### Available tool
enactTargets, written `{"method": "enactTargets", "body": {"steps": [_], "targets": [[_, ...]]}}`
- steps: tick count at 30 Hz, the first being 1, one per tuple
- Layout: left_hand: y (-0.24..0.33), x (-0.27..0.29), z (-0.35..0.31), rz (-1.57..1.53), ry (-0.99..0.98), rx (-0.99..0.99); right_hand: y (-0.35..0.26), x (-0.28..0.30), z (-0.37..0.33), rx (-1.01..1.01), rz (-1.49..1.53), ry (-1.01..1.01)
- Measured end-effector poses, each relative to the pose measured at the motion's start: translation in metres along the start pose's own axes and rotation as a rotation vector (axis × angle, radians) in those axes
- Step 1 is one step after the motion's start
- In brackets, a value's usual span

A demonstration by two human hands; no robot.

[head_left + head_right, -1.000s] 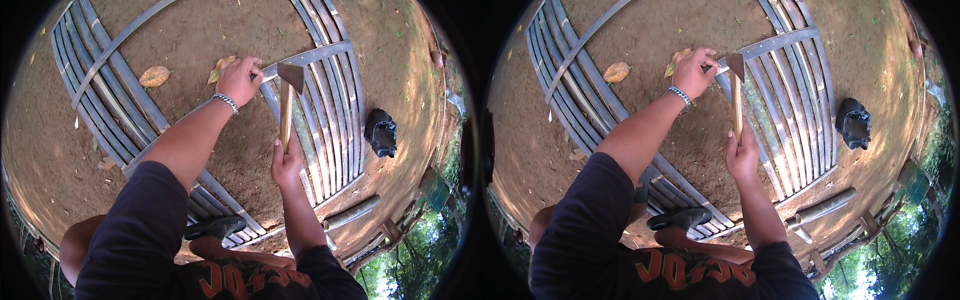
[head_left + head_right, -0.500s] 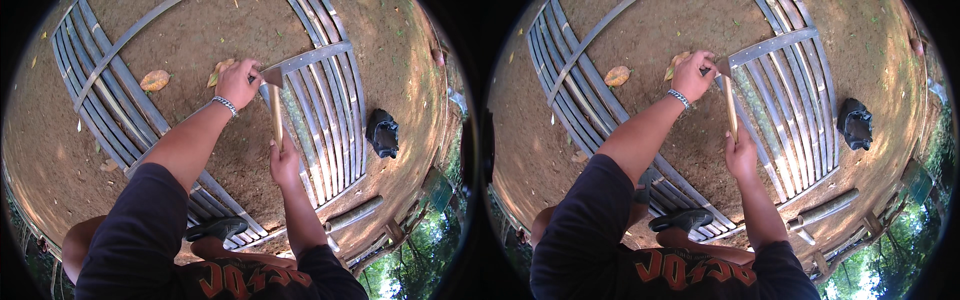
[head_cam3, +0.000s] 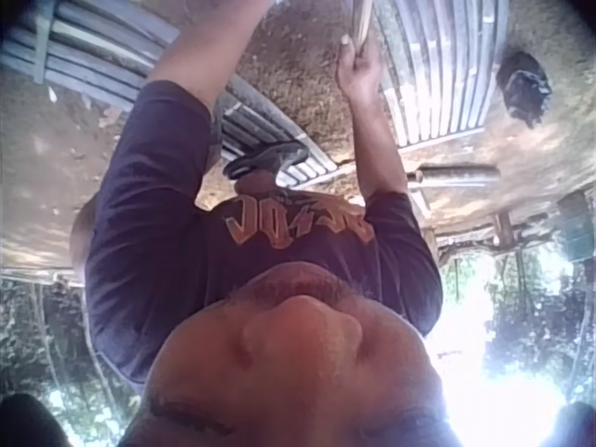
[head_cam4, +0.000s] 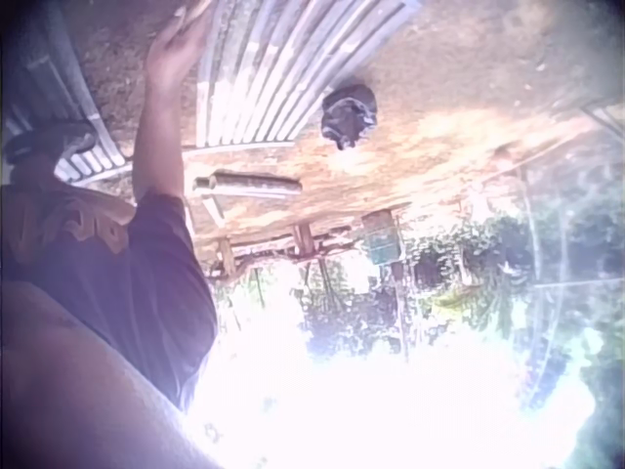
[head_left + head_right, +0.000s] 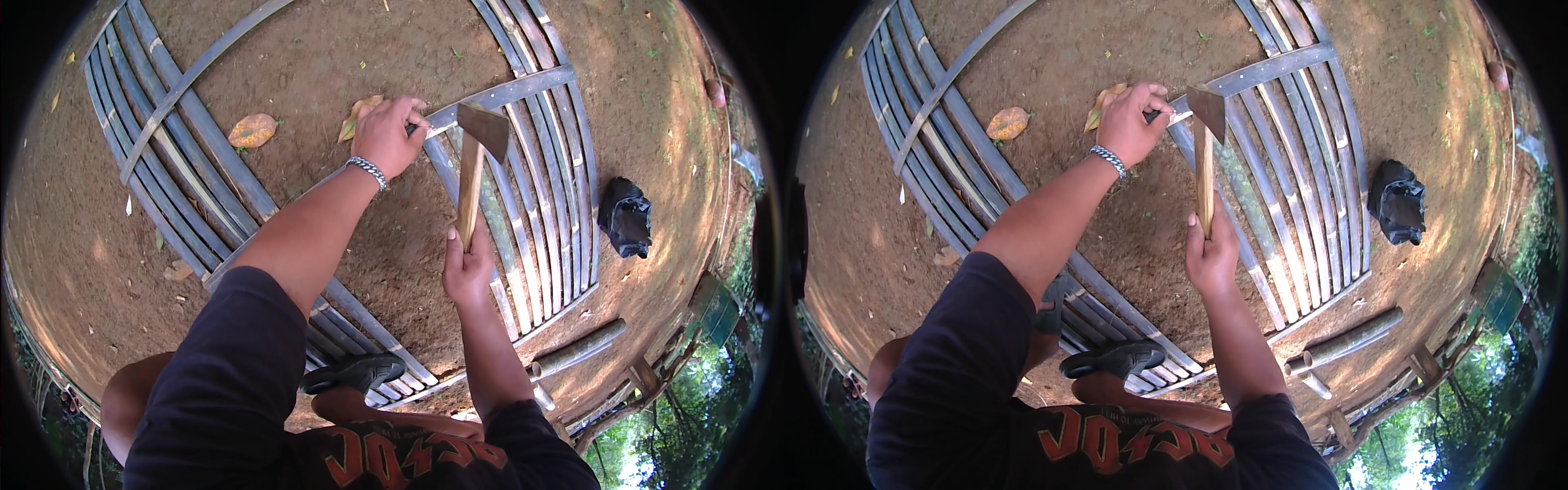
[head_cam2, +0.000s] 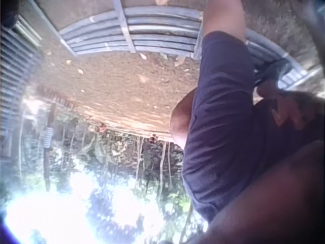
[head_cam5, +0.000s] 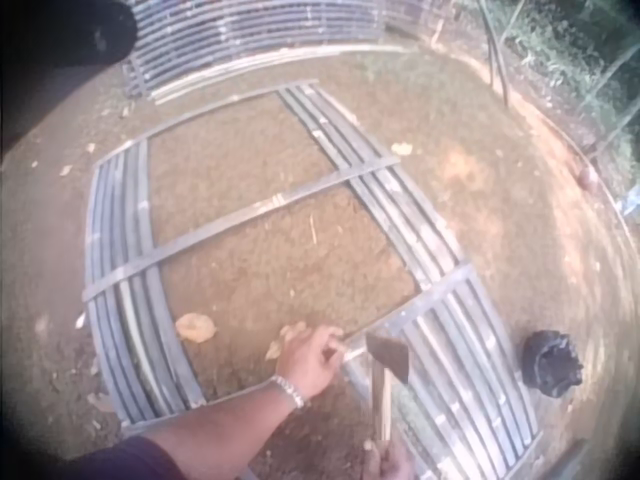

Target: The person assembles a bamboo structure by placing bamboo strips across a frame and securing them with a hammer. They repeatedly position strips and hammer them into place.

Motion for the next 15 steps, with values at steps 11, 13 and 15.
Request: {"method": "enactTargets", "body": {"steps": [11, 13, 15], "targets": [[0.001, 0.001, 0.001, 0.001, -0.004, 0.0, 0.011, -0.004, -0.001, -0.141, 0.036, -0.041], [0.001, 0.0, 0.002, 0.005, -0.007, 0.002, 0.004, -0.005, 0.003, -0.238, -0.024, -0.071], [0.0, -0.001, 0.0, -0.003, -0.043, 0.018, 0.004, -0.005, 0.005, -0.182, -0.042, -0.091]]}}
Point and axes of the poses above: each hand's wrist, its own z-axis towards the middle knuckle, its own x-axis out of the back of the hand, y = z × x, the point moved 7 cm from there along z, towards the middle knuckle, and after that the axes turned 15 degrees about z, right-handed, at the moved point
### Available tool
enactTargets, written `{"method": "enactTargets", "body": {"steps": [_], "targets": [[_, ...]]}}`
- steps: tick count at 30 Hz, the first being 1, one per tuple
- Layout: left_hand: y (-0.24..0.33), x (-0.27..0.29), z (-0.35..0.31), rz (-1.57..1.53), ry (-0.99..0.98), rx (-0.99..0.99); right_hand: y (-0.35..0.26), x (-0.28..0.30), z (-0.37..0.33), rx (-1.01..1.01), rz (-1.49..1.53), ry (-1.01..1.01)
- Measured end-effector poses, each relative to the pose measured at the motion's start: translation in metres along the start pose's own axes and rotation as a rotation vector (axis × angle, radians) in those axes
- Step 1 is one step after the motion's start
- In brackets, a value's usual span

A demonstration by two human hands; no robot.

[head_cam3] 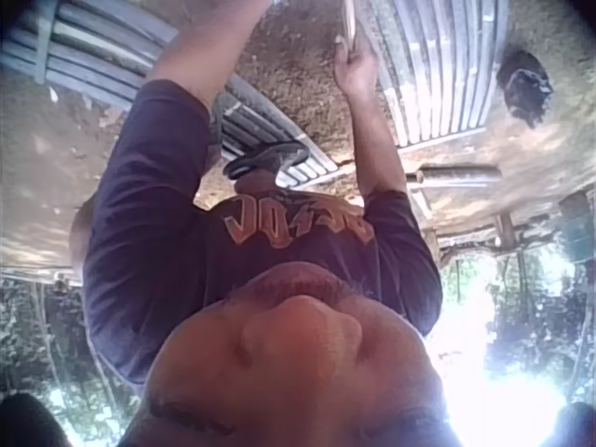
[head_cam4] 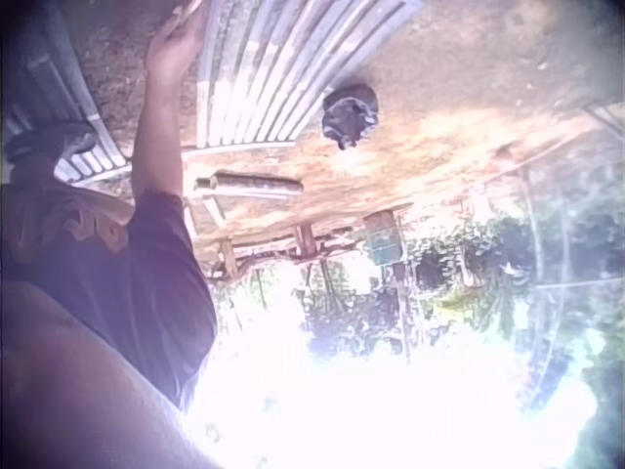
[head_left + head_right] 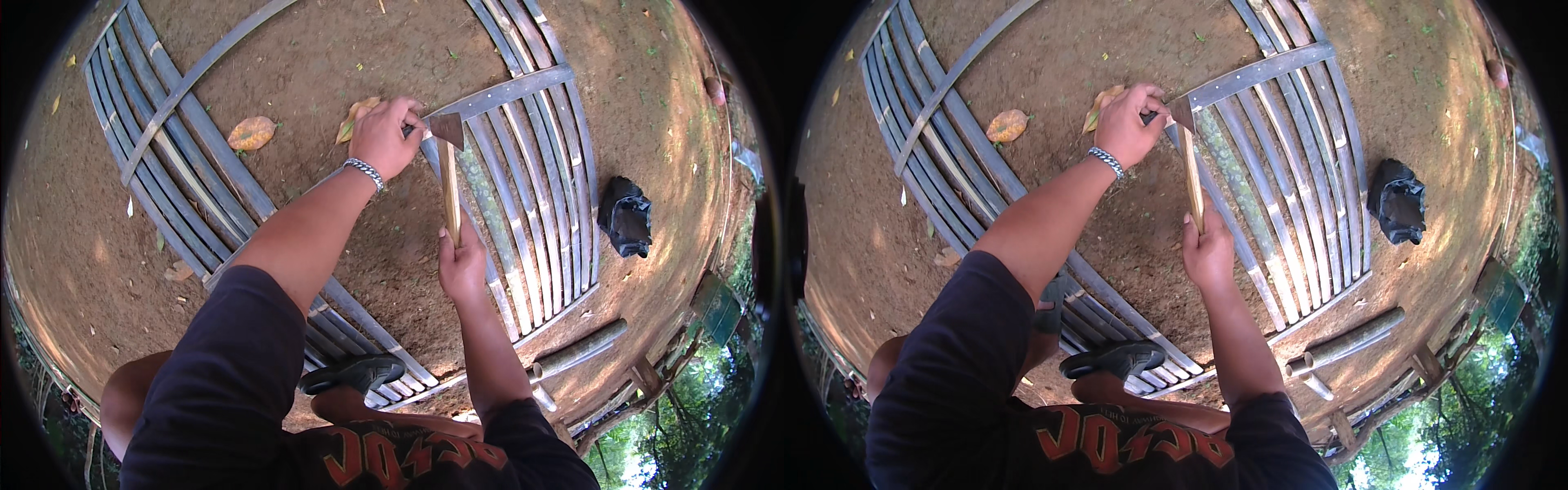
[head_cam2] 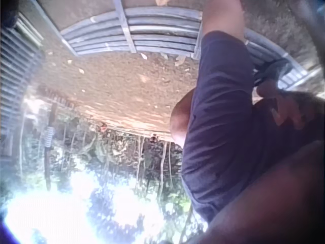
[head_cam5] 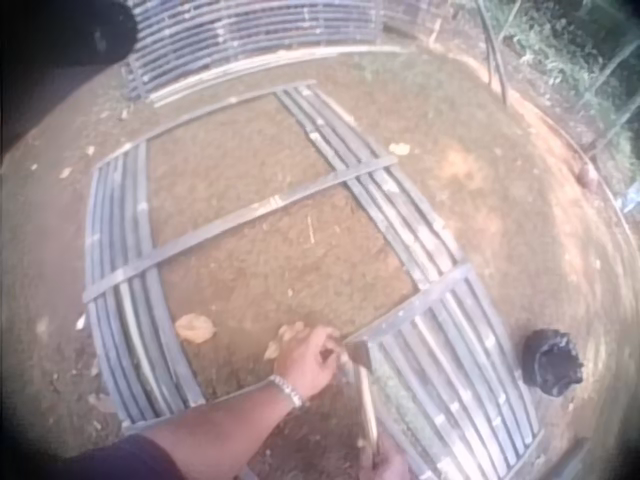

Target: The person assembles a bamboo structure by placing bamboo strips across a frame and securing them with a hammer. They repeatedly position strips and hammer them into place.

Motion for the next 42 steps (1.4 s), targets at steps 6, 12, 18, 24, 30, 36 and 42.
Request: {"method": "enactTargets", "body": {"steps": [6, 12, 18, 24, 30, 36, 42], "targets": [[0.002, 0.001, 0.001, 0.004, 0.047, -0.021, 0.0, 0.004, -0.006, 0.171, 0.02, 0.082], [0.001, 0.002, 0.003, 0.004, 0.041, -0.019, -0.002, 0.005, 0.0, 0.097, 0.021, 0.052], [0.0, -0.001, 0.0, 0.006, 0.035, -0.018, -0.003, -0.001, 0.002, 0.063, -0.034, -0.002], [0.003, 0.002, 0.0, -0.003, 0.011, 0.0, 0.009, 0.0, -0.004, 0.055, -0.009, 0.039], [0.005, 0.002, -0.004, -0.028, 0.048, -0.029, 0.0, 0.004, -0.008, 0.051, 0.053, 0.093], [-0.006, 0.012, -0.012, 0.141, 0.329, 0.019, -0.005, 0.006, 0.019, 0.068, -0.078, 0.127], [0.008, 0.007, -0.001, 0.435, 0.169, 0.038, 0.024, 0.002, 0.032, -0.123, -0.233, 0.058]]}}
Point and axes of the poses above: each hand's wrist, its own z-axis towards the middle knuckle, its own x-axis out of the back of the hand, y = z × x, the point moved 7 cm from there along z, towards the middle knuckle, and after that the axes turned 15 degrees about z, right-handed, at the moved point
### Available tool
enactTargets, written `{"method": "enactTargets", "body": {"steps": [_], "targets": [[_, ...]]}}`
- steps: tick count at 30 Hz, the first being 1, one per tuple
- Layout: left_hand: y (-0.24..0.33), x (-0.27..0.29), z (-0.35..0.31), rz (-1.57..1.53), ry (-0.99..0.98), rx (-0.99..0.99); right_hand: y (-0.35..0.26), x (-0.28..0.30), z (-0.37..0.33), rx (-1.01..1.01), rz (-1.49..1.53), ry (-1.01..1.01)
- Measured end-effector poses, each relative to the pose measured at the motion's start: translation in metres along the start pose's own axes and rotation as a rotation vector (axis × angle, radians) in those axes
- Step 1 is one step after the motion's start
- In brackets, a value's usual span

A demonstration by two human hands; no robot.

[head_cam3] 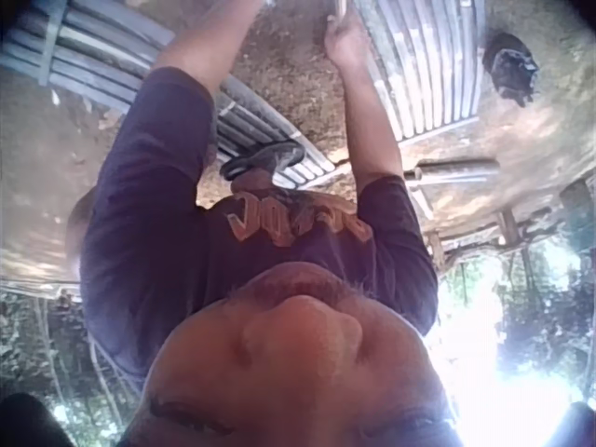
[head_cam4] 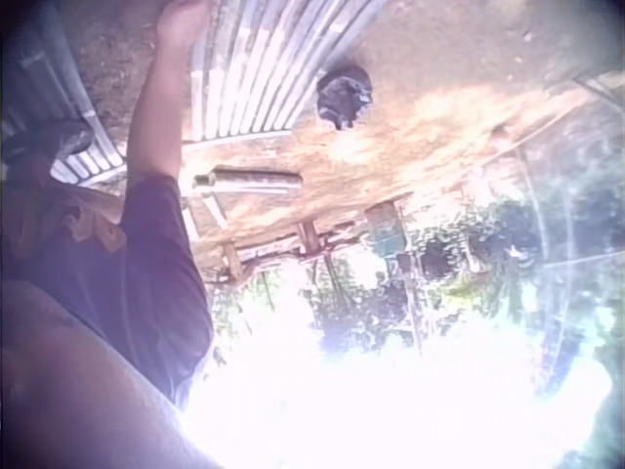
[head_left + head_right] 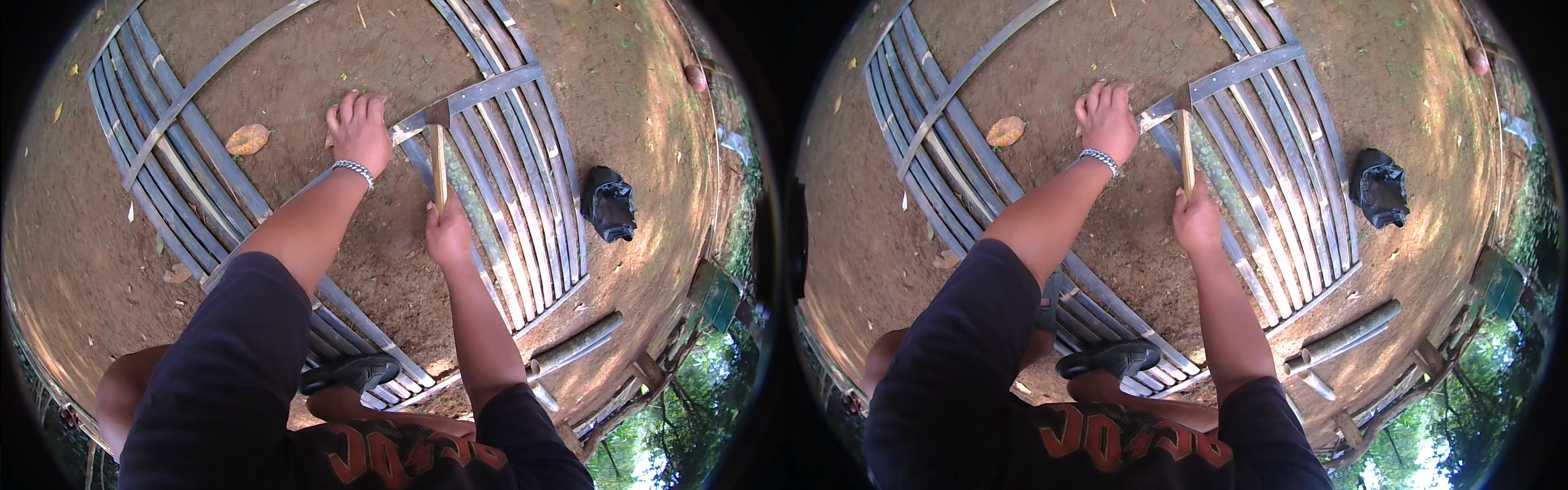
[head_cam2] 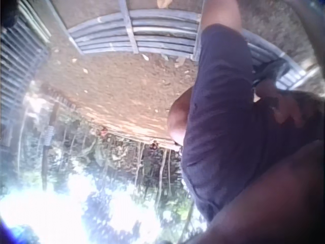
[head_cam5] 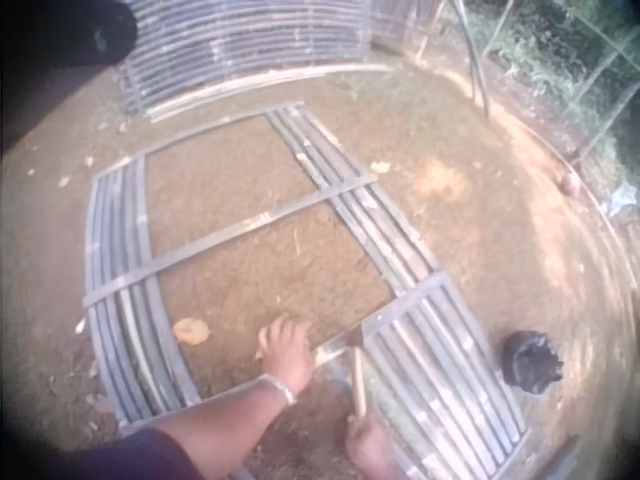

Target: The person assembles a bamboo structure by placing bamboo strips across a frame and securing them with a hammer. They repeatedly position strips and hammer them into place.

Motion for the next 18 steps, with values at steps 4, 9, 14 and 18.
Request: {"method": "enactTargets", "body": {"steps": [4, 9, 14, 18], "targets": [[-0.006, -0.002, -0.008, 0.112, -0.038, 0.065, 0.006, -0.004, 0.001, 0.04, -0.016, 0.009], [-0.017, -0.009, -0.004, 0.013, 0.031, 0.132, -0.003, -0.003, 0.003, 0.1, 0.065, -0.033], [-0.01, -0.01, -0.004, 0.048, -0.04, 0.097, -0.014, 0.008, -0.014, 0.068, 0.185, -0.113], [-0.009, -0.008, -0.004, 0.038, -0.034, 0.101, -0.021, 0.013, -0.03, 0.209, 0.162, -0.117]]}}
Point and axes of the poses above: each hand's wrist, its own z-axis towards the middle knuckle, its own x-axis out of the back of the hand, y = z × x, the point moved 7 cm from there along z, towards the middle knuckle, and after that the axes turned 15 degrees about z, right-handed, at the moved point
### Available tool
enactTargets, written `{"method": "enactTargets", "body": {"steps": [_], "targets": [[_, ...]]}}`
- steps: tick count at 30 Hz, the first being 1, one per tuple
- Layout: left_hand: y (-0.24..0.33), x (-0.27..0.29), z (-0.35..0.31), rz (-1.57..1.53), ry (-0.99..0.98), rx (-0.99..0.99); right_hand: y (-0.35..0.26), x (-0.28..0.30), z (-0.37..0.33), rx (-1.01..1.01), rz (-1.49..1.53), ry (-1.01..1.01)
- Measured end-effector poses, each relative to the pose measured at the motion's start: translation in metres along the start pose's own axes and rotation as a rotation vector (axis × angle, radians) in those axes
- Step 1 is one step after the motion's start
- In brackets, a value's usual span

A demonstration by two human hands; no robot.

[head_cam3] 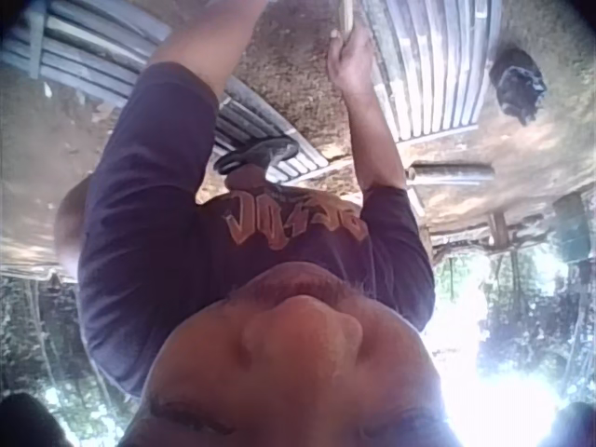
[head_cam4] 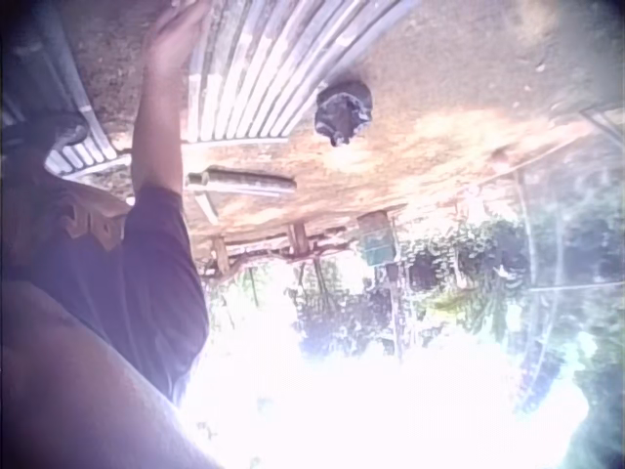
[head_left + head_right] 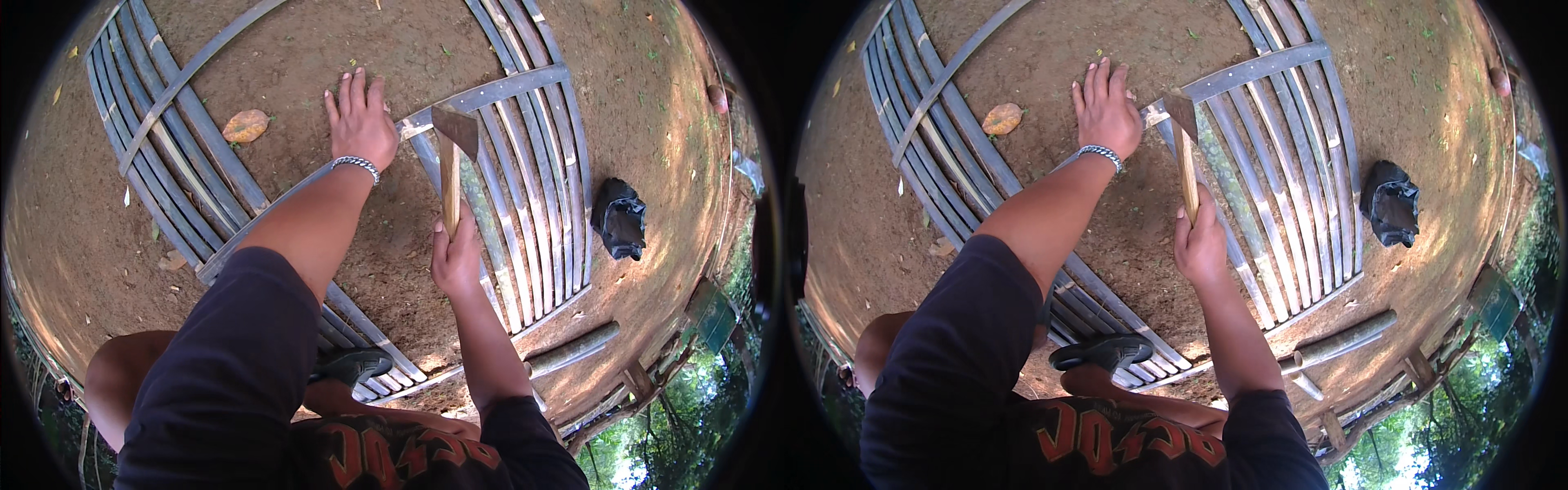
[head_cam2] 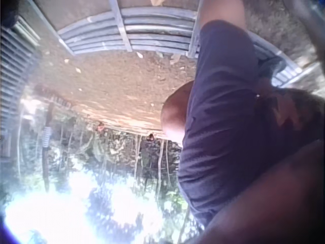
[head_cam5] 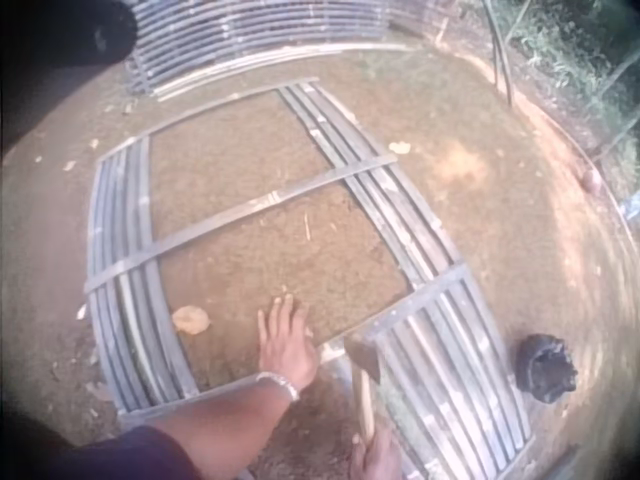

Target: The person assembles a bamboo structure by placing bamboo strips across a frame and securing them with a hammer. They repeatedly position strips and hammer them into place.

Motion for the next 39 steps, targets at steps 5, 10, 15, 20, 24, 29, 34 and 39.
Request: {"method": "enactTargets", "body": {"steps": [5, 10, 15, 20, 24, 29, 34, 39], "targets": [[-0.002, -0.001, 0.0, 0.01, -0.027, 0.007, 0.002, -0.003, 0.004, -0.053, -0.089, 0.002], [0.001, 0.002, 0.003, 0.003, -0.025, -0.003, -0.032, 0.018, -0.006, 0.232, 0.227, 0.19], [-0.001, 0.001, 0.001, 0.001, -0.026, 0.004, 0.005, -0.009, 0.003, 0.053, -0.199, 0.069], [-0.003, -0.002, 0.004, -0.004, -0.019, 0.001, -0.013, 0.002, 0.003, 0.144, -0.058, 0.165], [0.0, -0.003, 0.0, -0.007, -0.03, 0.003, 0.011, 0.007, -0.009, 0.128, 0.087, 0.15], [-0.005, -0.002, 0.003, 0.006, -0.054, 0.016, 0.006, -0.014, 0.009, 0.049, -0.249, 0.054], [-0.001, -0.001, 0.003, -0.02, -0.043, 0.005, -0.003, -0.003, -0.013, 0.275, 0.013, 0.14], [-0.001, 0.0, -0.002, -0.001, -0.059, 0.005, 0.023, -0.016, 0.012, 0.018, -0.251, 0.05]]}}
Point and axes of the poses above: each hand's wrist, its own z-axis towards the middle knuckle, its own x-axis out of the back of the hand, y = z × x, the point moved 7 cm from there along z, towards the middle knuckle, and after that the axes turned 15 degrees about z, right-handed, at the moved point
